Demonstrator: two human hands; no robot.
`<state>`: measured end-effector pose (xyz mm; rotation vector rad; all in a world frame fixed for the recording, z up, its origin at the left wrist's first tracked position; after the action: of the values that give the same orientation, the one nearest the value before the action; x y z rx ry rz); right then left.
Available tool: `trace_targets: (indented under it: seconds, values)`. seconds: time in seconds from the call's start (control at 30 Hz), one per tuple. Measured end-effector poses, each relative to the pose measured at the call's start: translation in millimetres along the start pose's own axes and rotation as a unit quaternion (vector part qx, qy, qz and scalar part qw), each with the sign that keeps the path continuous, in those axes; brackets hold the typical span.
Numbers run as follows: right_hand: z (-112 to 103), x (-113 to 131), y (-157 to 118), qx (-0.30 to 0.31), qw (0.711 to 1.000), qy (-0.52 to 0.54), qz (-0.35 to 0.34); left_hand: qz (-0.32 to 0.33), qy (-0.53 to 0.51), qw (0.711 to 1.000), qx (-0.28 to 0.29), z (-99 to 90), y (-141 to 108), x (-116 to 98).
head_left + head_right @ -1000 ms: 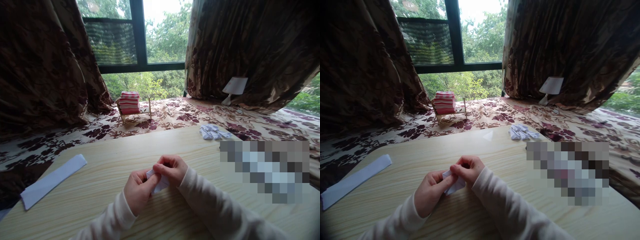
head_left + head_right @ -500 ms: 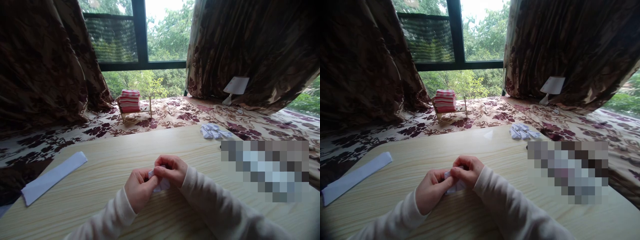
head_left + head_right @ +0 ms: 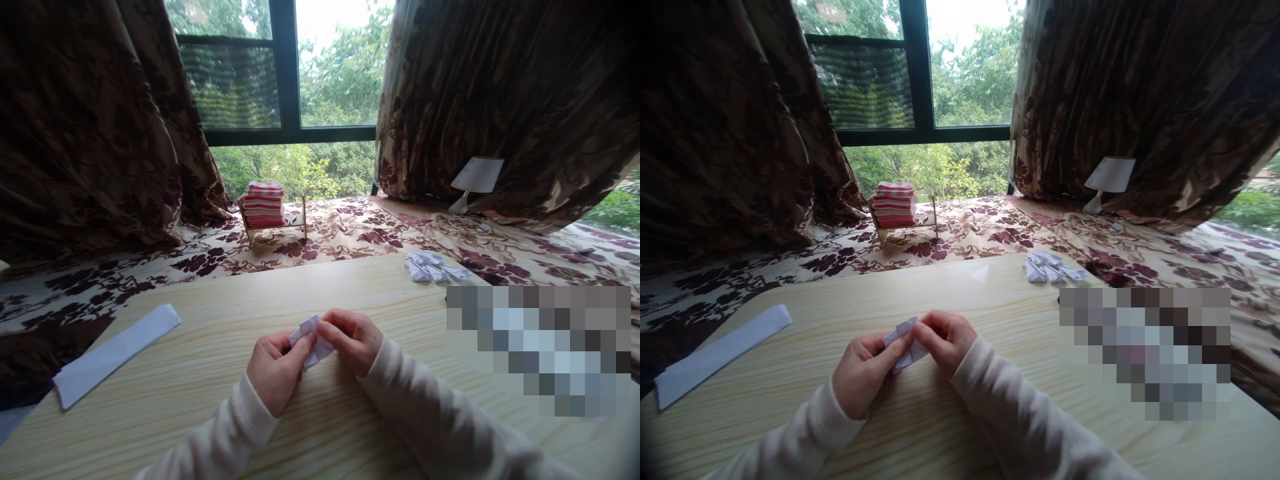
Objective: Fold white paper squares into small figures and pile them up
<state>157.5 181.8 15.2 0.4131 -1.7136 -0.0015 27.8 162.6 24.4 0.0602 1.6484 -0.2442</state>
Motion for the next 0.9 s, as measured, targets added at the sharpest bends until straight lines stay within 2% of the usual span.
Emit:
trace_targets:
  seconds: [0.17, 0.27, 0.37, 0.6, 0.73, 0.9]
  values:
    - [0, 3, -2, -0.020, 0.997, -0.072, -0.024, 0.031, -0.046, 0.998, 0.026, 2.9, 1, -5]
    - [-1, 2, -1, -0.062, 0.995, -0.080, -0.017, -0.013, -0.026, 0.998, 0.057, 0.6, 6, -3]
    - [-3, 1, -1, -0.074, 0.994, -0.073, -0.020, -0.052, -0.021, 0.993, 0.106, -4.1, 11, -1]
    - [-11, 0, 1, -0.118, 0.991, -0.062, -0.014, -0.073, 0.028, 0.989, 0.122, -8.8, 10, -8]
    - [-7, -5, 1, -0.084, 0.996, 0.002, 0.008, -0.056, 0.043, 0.991, 0.114, -8.3, 10, -7]
    - [2, -5, 0, -0.003, 0.999, 0.052, 0.012, -0.048, 0.037, 0.994, 0.091, -7.5, 8, -3]
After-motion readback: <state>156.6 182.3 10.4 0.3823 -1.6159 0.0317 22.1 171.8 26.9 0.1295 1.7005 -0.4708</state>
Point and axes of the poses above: each hand's wrist, its own y-axis towards the middle knuckle, its own z-axis out of the palm, x = y × z, the point moved 3 cm from there along y, towards the middle knuckle, and after that the axes turned 3 degrees about -y, right-handed, at the moved point
